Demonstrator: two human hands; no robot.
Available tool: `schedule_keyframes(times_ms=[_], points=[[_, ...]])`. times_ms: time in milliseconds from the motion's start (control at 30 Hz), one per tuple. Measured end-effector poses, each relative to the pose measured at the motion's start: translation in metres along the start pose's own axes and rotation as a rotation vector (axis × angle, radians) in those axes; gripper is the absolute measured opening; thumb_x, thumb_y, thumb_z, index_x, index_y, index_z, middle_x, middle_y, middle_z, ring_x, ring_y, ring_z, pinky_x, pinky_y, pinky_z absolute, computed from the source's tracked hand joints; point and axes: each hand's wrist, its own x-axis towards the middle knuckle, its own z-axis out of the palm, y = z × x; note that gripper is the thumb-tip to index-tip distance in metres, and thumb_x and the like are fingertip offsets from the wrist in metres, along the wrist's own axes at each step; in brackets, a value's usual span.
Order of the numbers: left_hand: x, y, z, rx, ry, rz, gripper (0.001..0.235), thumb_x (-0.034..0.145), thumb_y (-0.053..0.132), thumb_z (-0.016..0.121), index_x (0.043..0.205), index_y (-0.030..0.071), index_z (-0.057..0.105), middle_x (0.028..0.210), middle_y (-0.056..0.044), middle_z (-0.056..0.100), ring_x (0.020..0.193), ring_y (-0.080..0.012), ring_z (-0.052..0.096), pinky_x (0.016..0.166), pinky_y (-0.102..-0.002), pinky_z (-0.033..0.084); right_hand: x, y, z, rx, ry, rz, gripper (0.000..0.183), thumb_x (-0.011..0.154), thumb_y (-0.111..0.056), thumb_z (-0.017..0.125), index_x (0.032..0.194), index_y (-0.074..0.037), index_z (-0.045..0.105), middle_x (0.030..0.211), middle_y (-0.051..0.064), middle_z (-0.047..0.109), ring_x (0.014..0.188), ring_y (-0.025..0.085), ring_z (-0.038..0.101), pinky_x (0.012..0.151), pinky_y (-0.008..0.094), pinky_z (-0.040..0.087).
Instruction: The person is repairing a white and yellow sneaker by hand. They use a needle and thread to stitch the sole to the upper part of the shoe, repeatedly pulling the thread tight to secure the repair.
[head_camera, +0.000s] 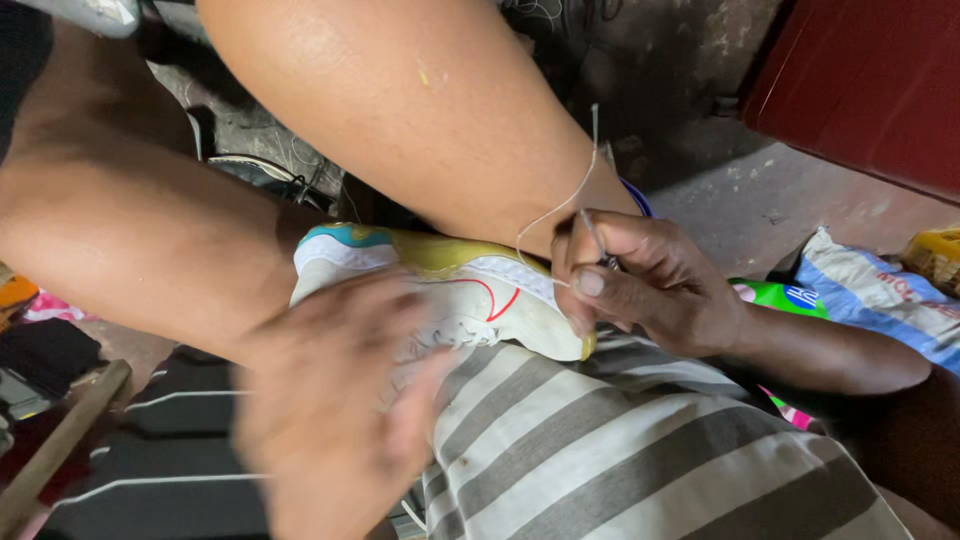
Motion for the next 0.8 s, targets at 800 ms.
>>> schedule_keyframes(times_ms=[800], points=[[0.015,0.026,0.038,-0.348,-0.175,0.185,0.044,0.081,0.039,0.084,0.116,0.015,0.07,0.122,0.0,0.068,0.125,-0.0249,0.062,0.11,-0.045,0.04,-0.045,0.008,-0.014,-0.687,-0.11,-0.161,0.038,0.086,-0.002,0.069,0.123,-0.01,0.072,0.071,0.004,0.077,0.054,0.011,0.072,0.046,0.029,0.054]])
